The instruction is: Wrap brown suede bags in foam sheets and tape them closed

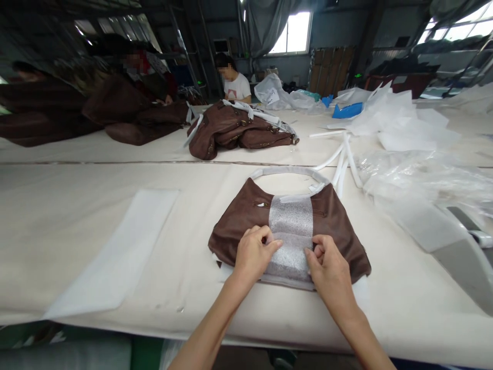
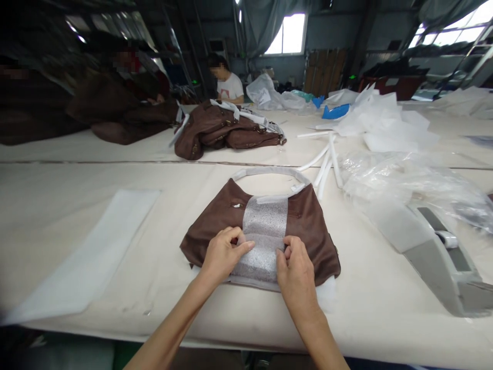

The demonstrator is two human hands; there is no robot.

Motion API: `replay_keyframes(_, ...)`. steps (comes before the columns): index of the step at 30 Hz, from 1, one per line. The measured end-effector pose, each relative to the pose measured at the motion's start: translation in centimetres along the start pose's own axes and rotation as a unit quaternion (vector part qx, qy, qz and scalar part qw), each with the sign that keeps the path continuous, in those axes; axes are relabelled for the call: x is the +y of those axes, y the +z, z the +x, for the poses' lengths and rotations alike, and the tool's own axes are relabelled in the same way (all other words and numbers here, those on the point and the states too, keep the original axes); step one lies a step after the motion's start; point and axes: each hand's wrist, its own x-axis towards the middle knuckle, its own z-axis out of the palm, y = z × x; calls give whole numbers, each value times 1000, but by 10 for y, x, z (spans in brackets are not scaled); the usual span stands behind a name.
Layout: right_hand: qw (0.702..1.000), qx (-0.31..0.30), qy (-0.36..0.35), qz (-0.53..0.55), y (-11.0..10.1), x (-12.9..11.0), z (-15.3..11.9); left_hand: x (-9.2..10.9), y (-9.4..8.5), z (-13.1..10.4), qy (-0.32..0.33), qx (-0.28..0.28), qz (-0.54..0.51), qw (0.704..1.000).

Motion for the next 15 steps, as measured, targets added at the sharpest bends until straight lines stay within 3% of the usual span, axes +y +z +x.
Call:
replay_keyframes(6, 999, -13, 46, 22, 3, 5, 1, 1, 3, -2, -17, 0, 32, 999)
replay_keyframes(9, 999, -3, 30, 27, 1, 1, 2, 1, 4, -2, -3, 3, 51, 999)
replay_keyframes(13, 997, 33, -48, 55, -34, -38, -3, -1, 3, 1, -14, 1, 79, 997)
replay_keyframes(15, 989, -31, -79, 122, -55, -67, -16, -7, 2, 8, -46, -24, 84, 995)
